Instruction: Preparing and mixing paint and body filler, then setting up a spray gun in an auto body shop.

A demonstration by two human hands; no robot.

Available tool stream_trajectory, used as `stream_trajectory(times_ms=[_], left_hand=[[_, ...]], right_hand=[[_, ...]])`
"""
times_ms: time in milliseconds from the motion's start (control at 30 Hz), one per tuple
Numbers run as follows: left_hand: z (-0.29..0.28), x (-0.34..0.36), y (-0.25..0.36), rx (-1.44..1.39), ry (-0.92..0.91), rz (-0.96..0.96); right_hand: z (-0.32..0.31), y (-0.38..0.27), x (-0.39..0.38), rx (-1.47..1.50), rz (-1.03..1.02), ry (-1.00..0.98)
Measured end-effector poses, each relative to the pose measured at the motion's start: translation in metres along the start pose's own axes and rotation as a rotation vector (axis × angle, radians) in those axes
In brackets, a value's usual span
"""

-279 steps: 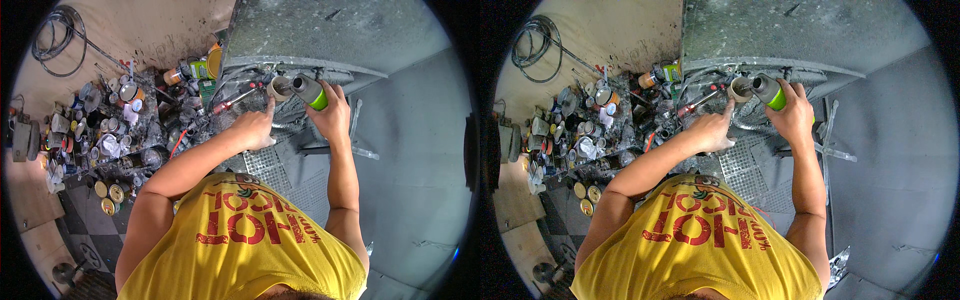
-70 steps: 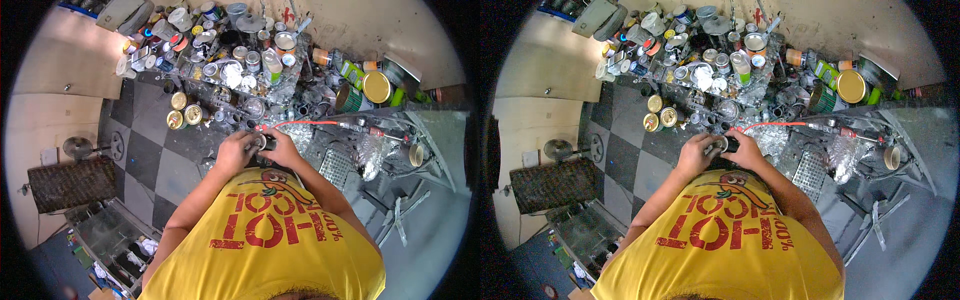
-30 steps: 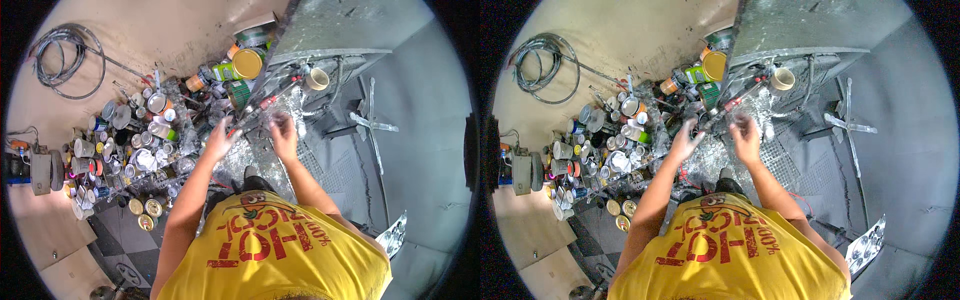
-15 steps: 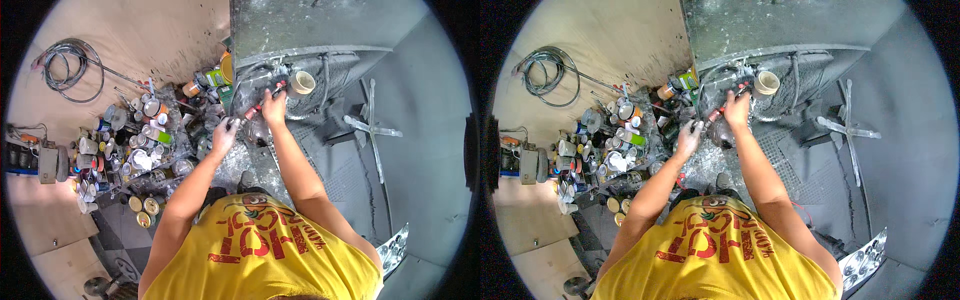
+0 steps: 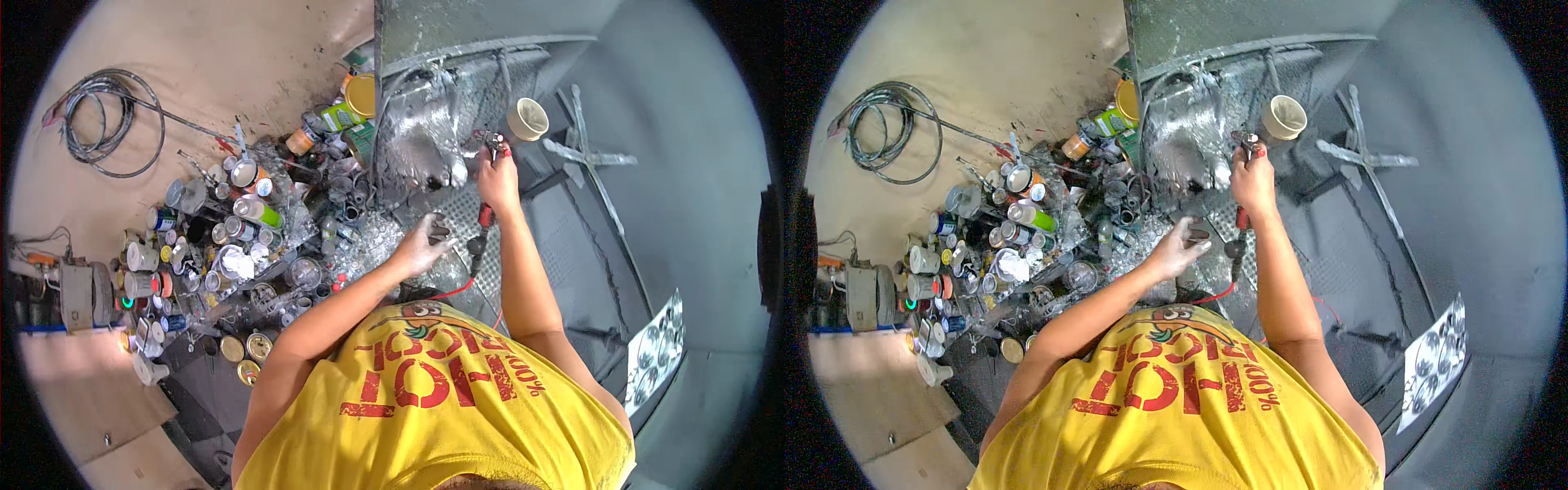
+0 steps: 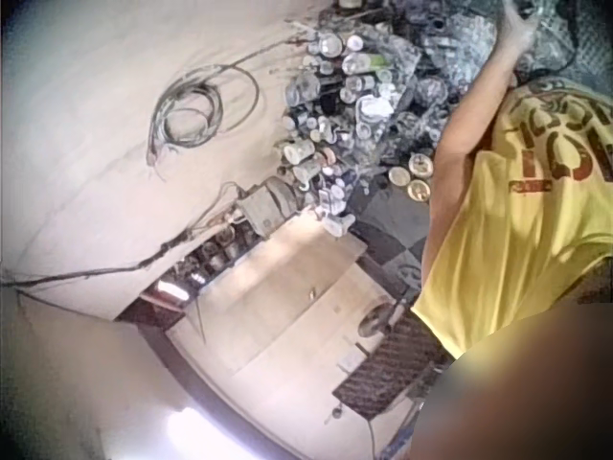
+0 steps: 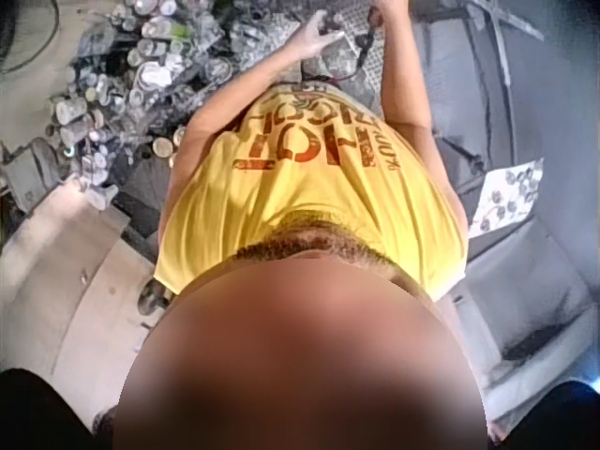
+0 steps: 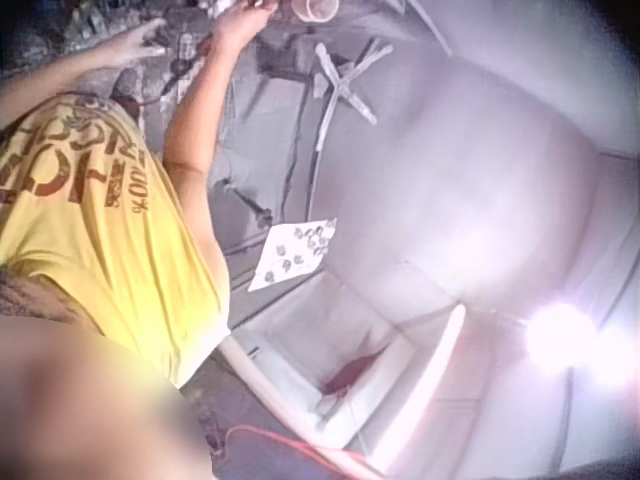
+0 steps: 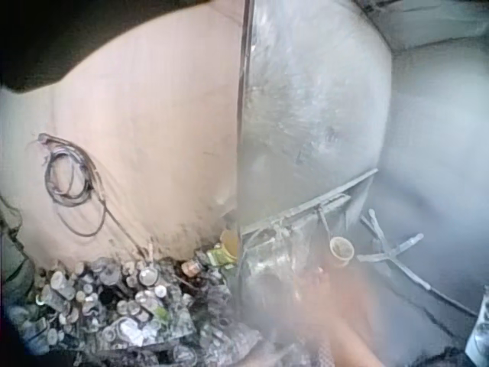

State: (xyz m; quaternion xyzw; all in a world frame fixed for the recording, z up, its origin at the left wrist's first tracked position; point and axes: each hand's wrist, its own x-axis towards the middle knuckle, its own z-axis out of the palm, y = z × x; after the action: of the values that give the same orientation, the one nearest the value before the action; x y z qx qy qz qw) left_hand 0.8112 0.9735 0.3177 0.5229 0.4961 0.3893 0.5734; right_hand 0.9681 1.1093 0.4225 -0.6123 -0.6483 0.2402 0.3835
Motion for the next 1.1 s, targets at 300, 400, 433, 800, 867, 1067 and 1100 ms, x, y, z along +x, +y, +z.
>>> stream_trajectory(times_ms=[300,400,433,800,867,1067,1100], left_hand=[[-0.050,-0.150,-0.046,-0.095,-0.160,-0.076],[-0.053,-0.196,-0.068,-0.090,-0.199,-0.141],[-0.054,-0.207,-0.074,-0.056,-0.246,-0.159],[-0.015,-0.191,-0.034,-0.079,-0.310,0.054],[0.002,-0.182,-0.018,-0.079,-0.287,0.078],[0.050,-0.180,-0.010,-0.120,-0.241,-0.122],[0.059,-0.184,-0.015,-0.092,-0.257,-0.146]], right_hand=[[-0.031,-0.032,-0.146,-0.160,0.036,0.035],[-0.043,-0.038,-0.180,-0.137,0.076,0.060],[-0.048,-0.041,-0.187,-0.083,0.130,0.054],[-0.064,-0.036,-0.288,0.052,0.187,-0.080],[-0.060,-0.030,-0.315,0.063,0.182,-0.136],[-0.070,-0.003,-0.394,0.049,0.263,-0.258],[-0.074,0.002,-0.405,0.062,0.279,-0.252]])
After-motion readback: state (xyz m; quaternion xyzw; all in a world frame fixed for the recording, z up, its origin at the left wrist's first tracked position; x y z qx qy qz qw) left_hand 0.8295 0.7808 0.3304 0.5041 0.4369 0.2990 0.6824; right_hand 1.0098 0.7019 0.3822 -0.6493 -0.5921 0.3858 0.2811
